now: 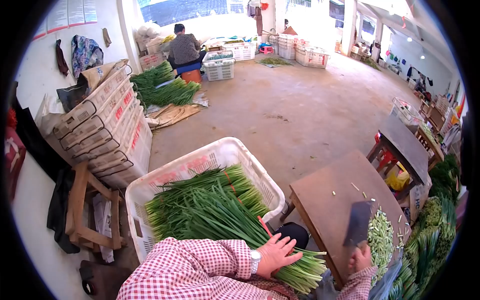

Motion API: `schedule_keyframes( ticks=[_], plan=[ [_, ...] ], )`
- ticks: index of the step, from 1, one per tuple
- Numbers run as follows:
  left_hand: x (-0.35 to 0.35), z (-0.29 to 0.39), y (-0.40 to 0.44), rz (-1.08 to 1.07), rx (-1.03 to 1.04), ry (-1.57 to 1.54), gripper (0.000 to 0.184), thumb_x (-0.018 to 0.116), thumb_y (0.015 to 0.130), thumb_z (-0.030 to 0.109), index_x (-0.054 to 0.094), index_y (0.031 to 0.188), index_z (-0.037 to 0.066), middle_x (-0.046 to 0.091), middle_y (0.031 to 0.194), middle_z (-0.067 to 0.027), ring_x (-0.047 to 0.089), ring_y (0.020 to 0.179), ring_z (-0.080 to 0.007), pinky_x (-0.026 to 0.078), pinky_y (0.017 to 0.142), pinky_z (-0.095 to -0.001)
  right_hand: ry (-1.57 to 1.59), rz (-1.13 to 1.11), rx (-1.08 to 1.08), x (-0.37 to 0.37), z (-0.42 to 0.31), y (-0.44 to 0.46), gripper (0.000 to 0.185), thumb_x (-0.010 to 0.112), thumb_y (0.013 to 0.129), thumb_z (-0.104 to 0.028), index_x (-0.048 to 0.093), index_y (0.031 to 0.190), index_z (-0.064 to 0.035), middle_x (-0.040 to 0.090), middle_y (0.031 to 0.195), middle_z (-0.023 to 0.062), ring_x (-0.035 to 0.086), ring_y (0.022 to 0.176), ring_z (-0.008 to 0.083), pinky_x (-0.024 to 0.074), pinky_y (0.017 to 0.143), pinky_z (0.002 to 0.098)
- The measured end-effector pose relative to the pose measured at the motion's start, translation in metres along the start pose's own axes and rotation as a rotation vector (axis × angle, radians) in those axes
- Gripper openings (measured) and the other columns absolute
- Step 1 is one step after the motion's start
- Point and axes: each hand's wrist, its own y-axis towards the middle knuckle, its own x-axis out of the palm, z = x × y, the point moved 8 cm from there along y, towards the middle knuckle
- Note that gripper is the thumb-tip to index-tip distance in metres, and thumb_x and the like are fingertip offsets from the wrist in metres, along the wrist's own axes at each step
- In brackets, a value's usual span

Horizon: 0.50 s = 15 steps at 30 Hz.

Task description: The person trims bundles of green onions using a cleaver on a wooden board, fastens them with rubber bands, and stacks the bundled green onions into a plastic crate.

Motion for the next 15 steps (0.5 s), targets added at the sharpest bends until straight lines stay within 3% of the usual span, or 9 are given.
schedule_keyframes(
  ticks=[1,3,6,7,9,10,11,13,15],
  plan=[
    [-0.001,-0.004,0.000,-0.024,-0.013,-0.002,0.117,0.082,0.050,0.044,0.022,0.145,0.013,0.031,0.141,-0.0296,0.035,0.129,-0.0440,0.023,0.105,-0.0598,-0.024,0.069,0.013,-0.026,0.001,-0.005,0.035,0.052,0.087,-0.007,0.041,0.120,-0.0087,0.053,0.076,0.0070,0.054,0.060,0.0158,0.0488,0.053,0.0307],
    [-0.005,-0.006,0.004,-0.071,0.013,0.056,0.116,0.082,0.051,0.041,0.021,0.145,0.011,0.038,0.136,-0.0266,0.042,0.123,-0.0414,0.028,0.103,-0.0552,-0.074,0.230,-0.081,-0.084,0.018,0.002,0.027,0.048,0.088,-0.010,0.043,0.114,-0.0162,0.044,0.063,0.0021,0.043,0.041,0.0122,0.0363,0.033,0.0274],
    [-0.004,-0.008,0.018,-0.219,0.033,-0.092,0.113,0.081,0.049,0.035,0.024,0.142,0.007,0.053,0.116,-0.0234,0.055,0.106,-0.0372,0.041,0.093,-0.0471,-0.181,0.247,-0.234,-0.118,0.028,-0.030,0.040,0.048,0.087,-0.007,0.041,0.125,-0.0140,0.046,0.062,0.0023,0.042,0.039,0.0110,0.0338,0.030,0.0277],
    [-0.008,-0.011,0.025,-0.222,0.045,-0.089,0.113,0.081,0.049,0.035,0.024,0.142,0.007,0.053,0.116,-0.0234,0.055,0.106,-0.0372,0.041,0.093,-0.0471,-0.177,0.259,-0.232,-0.120,0.030,-0.045,0.040,0.048,0.087,-0.007,0.041,0.125,-0.0140,0.046,0.062,0.0023,0.042,0.039,0.0110,0.0338,0.030,0.0277],
    [-0.017,-0.022,0.043,-0.193,0.018,-0.240,0.107,0.080,0.047,0.032,0.030,0.136,0.003,0.060,0.095,-0.0200,0.061,0.089,-0.0360,0.048,0.078,-0.0427,-0.437,0.244,-0.194,-0.105,0.036,-0.071,0.050,0.048,0.085,-0.003,0.037,0.134,-0.0070,0.056,0.080,0.0087,0.056,0.059,0.0158,0.0474,0.048,0.0295],
    [-0.023,-0.027,0.053,-0.148,0.055,-0.332,0.103,0.081,0.044,0.033,0.035,0.130,0.001,0.061,0.088,-0.0206,0.062,0.083,-0.0379,0.050,0.072,-0.0431,-0.789,0.333,-0.813,-0.077,-0.002,-0.099,0.022,0.059,0.087,-0.016,0.054,0.103,-0.0007,0.058,0.086,0.0135,0.058,0.081,0.0276,0.0455,0.070,0.0377],
    [-0.023,-0.033,0.066,-0.197,0.038,-0.392,0.099,0.082,0.044,0.033,0.039,0.126,0.000,0.061,0.090,-0.0205,0.062,0.085,-0.0373,0.050,0.073,-0.0431,-0.789,0.339,-0.811,-0.074,-0.005,-0.106,0.022,0.059,0.087,-0.016,0.054,0.103,-0.0007,0.058,0.086,0.0135,0.058,0.081,0.0276,0.0455,0.070,0.0377],
    [-0.053,-0.035,0.087,-0.150,0.003,-0.483,0.093,0.082,0.044,0.032,0.042,0.121,0.000,0.062,0.089,-0.0202,0.063,0.085,-0.0369,0.051,0.075,-0.0424,-0.896,0.345,-0.622,-0.074,-0.001,-0.108,0.036,0.059,0.088,-0.021,0.052,0.114,0.0017,0.059,0.100,0.0212,0.057,0.097,0.0358,0.0431,0.084,0.0439],
    [-0.085,-0.029,0.113,-0.014,0.062,-0.446,0.090,0.082,0.043,0.032,0.044,0.118,0.000,0.062,0.088,-0.0202,0.063,0.084,-0.0372,0.051,0.074,-0.0418,-0.922,0.389,-0.630,-0.090,0.031,-0.085,0.041,0.064,0.083,-0.015,0.050,0.118,0.0017,0.061,0.103,0.0189,0.059,0.098,0.0320,0.0470,0.083,0.0418]
  ],
)
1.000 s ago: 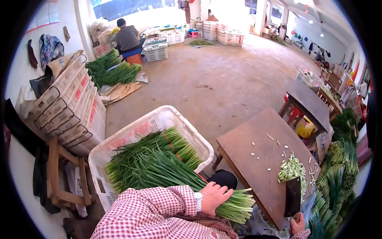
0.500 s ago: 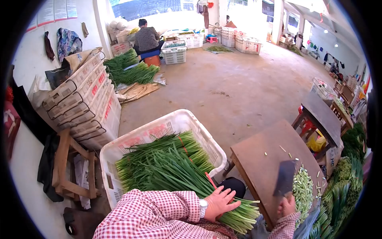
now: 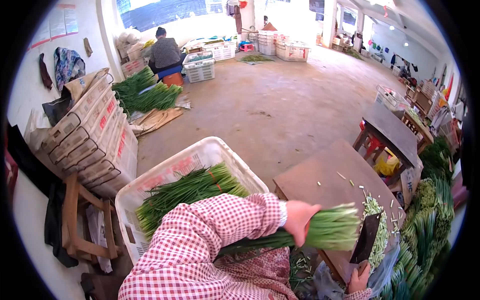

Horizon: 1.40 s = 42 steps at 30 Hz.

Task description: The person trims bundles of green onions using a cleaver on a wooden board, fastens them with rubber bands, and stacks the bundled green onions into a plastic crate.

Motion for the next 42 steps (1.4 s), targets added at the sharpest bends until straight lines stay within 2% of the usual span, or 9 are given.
schedule_keyframes(
  ticks=[2,3,7,12,20,28,30,34,42],
  plan=[
    [-0.025,0.023,0.021,0.095,0.006,0.310,0.087,0.082,0.045,0.032,0.043,0.115,0.000,0.062,0.087,-0.0201,0.063,0.080,-0.0375,0.052,0.068,-0.0435,0.445,0.062,-0.004,0.021,0.046,-0.005,0.053,0.048,0.083,-0.001,0.036,0.134,0.0010,0.054,0.106,0.0150,0.057,0.091,0.0219,0.0478,0.079,0.0315],
    [-0.033,0.033,0.030,0.134,0.006,0.399,0.082,0.081,0.047,0.030,0.043,0.113,0.000,0.061,0.087,-0.0188,0.063,0.077,-0.0377,0.051,0.066,-0.0449,0.674,-0.099,0.163,0.011,0.002,-0.003,0.049,0.049,0.082,0.000,0.038,0.129,0.0055,0.047,0.119,0.0160,0.047,0.112,0.0257,0.0360,0.098,0.0341],
    [0.001,-0.005,0.075,0.359,0.061,0.561,0.078,0.075,0.055,0.020,0.039,0.122,0.002,0.060,0.094,-0.0171,0.061,0.086,-0.0355,0.047,0.076,-0.0461,0.403,-0.097,0.271,-0.007,-0.029,-0.005,0.042,0.055,0.083,-0.010,0.042,0.121,0.0028,0.057,0.106,0.0209,0.057,0.101,0.0333,0.0441,0.088,0.0383],
    [0.019,-0.026,0.093,0.070,-0.099,0.635,0.121,0.085,0.050,0.040,0.019,0.143,0.002,0.052,0.120,-0.0187,0.052,0.111,-0.0346,0.039,0.096,-0.0469,0.360,-0.045,0.314,-0.010,-0.039,-0.017,0.046,0.058,0.085,-0.015,0.039,0.124,0.0002,0.058,0.100,0.0260,0.059,0.093,0.0422,0.0464,0.079,0.0433],
    [0.000,-0.023,0.134,-0.187,-0.297,0.648,0.135,0.083,0.046,0.060,0.011,0.146,0.005,0.036,0.136,-0.0292,0.039,0.128,-0.0406,0.026,0.107,-0.0547,0.371,-0.129,0.267,-0.029,-0.068,0.001,0.044,0.057,0.086,-0.014,0.040,0.124,-0.0001,0.060,0.103,0.0252,0.060,0.096,0.0413,0.0474,0.080,0.0423],
    [0.002,0.034,0.143,-0.188,-0.165,1.099,0.113,0.076,0.045,0.070,0.048,0.130,0.001,0.016,0.148,-0.0313,0.012,0.139,-0.0451,0.008,0.108,-0.0638,0.461,-0.141,0.263,-0.030,-0.090,0.025,0.044,0.056,0.087,-0.015,0.040,0.124,0.0006,0.057,0.103,0.0223,0.059,0.093,0.0345,0.0455,0.078,0.0394],
    [0.005,0.029,0.149,-0.197,-0.152,1.112,0.116,0.078,0.046,0.067,0.042,0.134,0.001,0.019,0.147,-0.0312,0.012,0.138,-0.0469,0.009,0.109,-0.0615,0.430,-0.140,0.241,-0.016,-0.091,0.030,0.042,0.055,0.087,-0.016,0.041,0.123,0.0005,0.058,0.102,0.0239,0.060,0.094,0.0357,0.0463,0.080,0.0399],
    [0.047,-0.008,0.168,-0.160,0.003,0.322,0.121,0.085,0.048,0.051,0.027,0.139,-0.004,0.046,0.130,-0.0288,0.047,0.121,-0.0379,0.037,0.103,-0.0380,0.396,-0.224,0.346,0.007,-0.112,0.039,0.042,0.056,0.087,-0.019,0.040,0.121,-0.0008,0.059,0.094,0.0275,0.060,0.087,0.0429,0.0470,0.075,0.0459],
    [0.060,0.024,0.140,0.006,-0.012,0.587,0.116,0.085,0.048,0.051,0.031,0.136,-0.002,0.054,0.120,-0.0202,0.054,0.111,-0.0350,0.043,0.096,-0.0429,0.471,-0.250,0.299,-0.013,-0.096,0.024,0.043,0.056,0.087,-0.019,0.040,0.120,0.0026,0.060,0.094,0.0278,0.059,0.088,0.0430,0.0470,0.077,0.0461]
  ],
)
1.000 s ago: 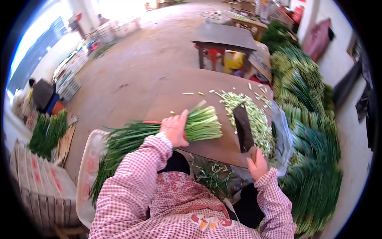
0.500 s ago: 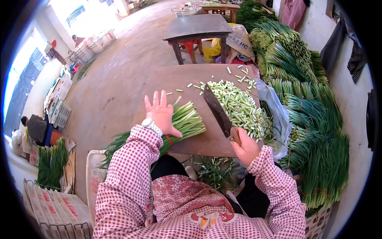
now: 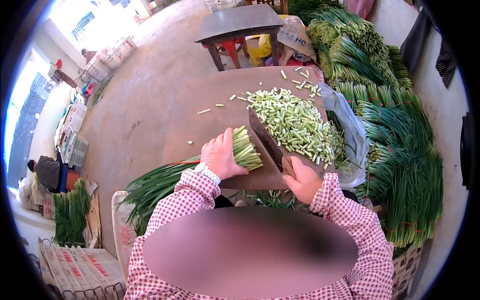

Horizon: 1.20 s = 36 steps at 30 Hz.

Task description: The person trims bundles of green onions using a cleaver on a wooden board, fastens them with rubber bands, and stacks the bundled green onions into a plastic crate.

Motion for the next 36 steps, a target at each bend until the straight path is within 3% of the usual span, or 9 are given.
schedule_keyframes(
  ticks=[4,8,10,14,18,21,26,29,36],
  plan=[
    [0.002,-0.001,0.007,-0.126,0.000,0.006,0.114,0.084,0.047,0.053,0.034,0.134,-0.001,0.054,0.120,-0.0194,0.053,0.112,-0.0358,0.043,0.095,-0.0440,0.008,0.020,-0.048,0.003,0.019,0.007,0.042,0.056,0.087,-0.020,0.041,0.118,0.0033,0.060,0.090,0.0267,0.059,0.085,0.0432,0.0469,0.076,0.0460],
    [0.000,0.007,0.006,-0.228,-0.007,0.078,0.115,0.084,0.046,0.056,0.035,0.132,-0.002,0.051,0.123,-0.0198,0.051,0.114,-0.0351,0.043,0.095,-0.0441,-0.338,0.094,-0.210,-0.009,0.004,0.029,0.038,0.058,0.085,-0.019,0.040,0.110,0.0027,0.059,0.084,0.0257,0.058,0.081,0.0446,0.0462,0.074,0.0480],
    [0.006,0.010,0.002,-0.226,-0.021,0.087,0.117,0.084,0.045,0.056,0.034,0.133,-0.003,0.049,0.126,-0.0203,0.051,0.116,-0.0346,0.042,0.096,-0.0444,-0.296,-0.033,0.037,-0.005,0.013,0.042,0.037,0.061,0.082,-0.016,0.040,0.107,0.0019,0.059,0.081,0.0252,0.058,0.077,0.0435,0.0456,0.067,0.0478],
    [0.011,0.020,-0.007,-0.038,0.024,0.206,0.122,0.086,0.045,0.052,0.029,0.137,-0.005,0.043,0.135,-0.0200,0.047,0.120,-0.0327,0.040,0.097,-0.0465,-0.323,-0.110,0.115,-0.001,-0.003,0.043,0.034,0.059,0.083,-0.014,0.038,0.105,0.0016,0.061,0.081,0.0273,0.060,0.081,0.0440,0.0469,0.072,0.0494],
    [0.006,0.014,0.001,-0.030,-0.010,0.168,0.111,0.086,0.049,0.046,0.034,0.133,-0.004,0.050,0.125,-0.0187,0.053,0.113,-0.0320,0.044,0.091,-0.0438,-0.350,-0.099,0.137,0.004,0.001,0.043,0.034,0.059,0.082,-0.013,0.038,0.105,0.0009,0.061,0.080,0.0269,0.060,0.081,0.0439,0.0471,0.072,0.0498],
    [0.008,0.003,0.011,-0.158,-0.057,0.046,0.090,0.084,0.054,0.042,0.042,0.121,-0.001,0.058,0.113,-0.0194,0.056,0.107,-0.0344,0.045,0.092,-0.0419,-0.366,-0.034,0.006,0.003,0.012,0.047,0.036,0.059,0.078,-0.009,0.038,0.107,0.0006,0.058,0.072,0.0243,0.059,0.071,0.0431,0.0457,0.063,0.0487],
    [0.007,-0.007,0.017,-0.205,-0.074,0.032,0.085,0.083,0.056,0.045,0.046,0.117,0.000,0.058,0.113,-0.0187,0.058,0.106,-0.0334,0.047,0.091,-0.0407,-0.266,0.101,-0.038,-0.019,-0.022,0.024,0.030,0.054,0.077,-0.006,0.039,0.102,0.0013,0.058,0.062,0.0198,0.061,0.056,0.0370,0.0467,0.052,0.0437],
    [0.007,-0.010,0.019,-0.251,-0.081,-0.005,0.077,0.083,0.056,0.046,0.051,0.109,0.000,0.062,0.108,-0.0176,0.060,0.104,-0.0303,0.048,0.090,-0.0369,-0.286,0.116,-0.047,-0.024,-0.056,0.000,0.034,0.055,0.077,-0.006,0.039,0.106,0.0016,0.058,0.062,0.0198,0.060,0.058,0.0379,0.0465,0.054,0.0452],
    [0.009,-0.015,0.021,-0.279,-0.085,-0.050,0.077,0.084,0.056,0.044,0.051,0.110,0.000,0.063,0.106,-0.0167,0.061,0.103,-0.0302,0.049,0.089,-0.0372,-0.408,0.100,-0.054,-0.013,-0.076,-0.014,0.038,0.057,0.076,-0.006,0.039,0.109,0.0010,0.055,0.063,0.0235,0.058,0.063,0.0434,0.0437,0.056,0.0499]
  ],
)
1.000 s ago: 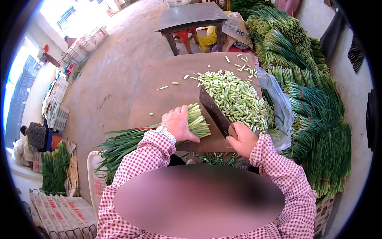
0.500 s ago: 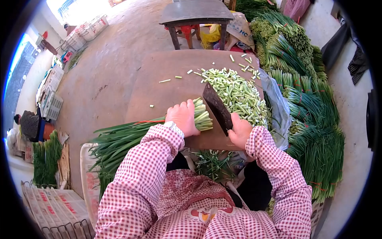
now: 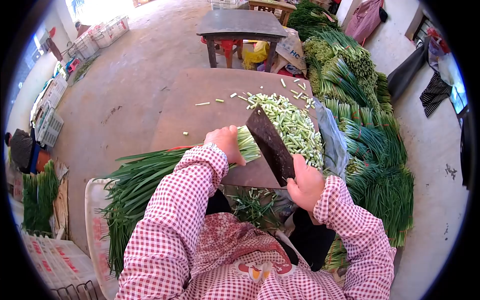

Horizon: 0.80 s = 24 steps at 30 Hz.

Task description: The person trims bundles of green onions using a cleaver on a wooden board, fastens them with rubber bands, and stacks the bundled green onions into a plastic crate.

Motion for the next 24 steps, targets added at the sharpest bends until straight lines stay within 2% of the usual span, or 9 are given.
schedule_keyframes(
  ticks=[6,13,17,24],
  plan=[
    [0.000,0.000,0.001,-0.021,0.026,-0.012,0.078,0.083,0.057,0.046,0.051,0.111,0.000,0.063,0.106,-0.0161,0.061,0.103,-0.0303,0.049,0.089,-0.0378,-0.121,-0.051,-0.004,0.007,0.009,0.011,0.038,0.060,0.076,-0.007,0.037,0.105,0.0015,0.055,0.064,0.0250,0.058,0.066,0.0447,0.0448,0.058,0.0502],
    [-0.001,-0.001,0.006,-0.113,0.062,-0.034,0.079,0.082,0.057,0.045,0.050,0.113,0.000,0.061,0.108,-0.0174,0.059,0.105,-0.0304,0.049,0.090,-0.0378,-0.146,-0.267,0.158,0.014,0.009,0.029,0.039,0.062,0.075,-0.008,0.035,0.101,0.0037,0.055,0.068,0.0274,0.057,0.068,0.0472,0.0444,0.059,0.0503],
    [0.000,-0.001,0.012,-0.133,0.108,-0.047,0.080,0.081,0.056,0.045,0.050,0.114,0.000,0.061,0.108,-0.0170,0.059,0.105,-0.0297,0.048,0.090,-0.0370,-0.120,-0.281,0.109,0.015,0.006,0.043,0.038,0.061,0.075,-0.007,0.034,0.100,0.0051,0.055,0.066,0.0273,0.057,0.068,0.0471,0.0438,0.058,0.0502],
    [0.004,-0.007,0.023,-0.162,0.153,-0.060,0.079,0.080,0.057,0.046,0.051,0.114,-0.001,0.061,0.109,-0.0143,0.060,0.104,-0.0284,0.049,0.090,-0.0359,-0.120,-0.340,0.194,0.021,0.002,0.065,0.038,0.060,0.075,-0.006,0.035,0.102,0.0050,0.055,0.066,0.0262,0.057,0.067,0.0467,0.0437,0.058,0.0494]
  ],
)
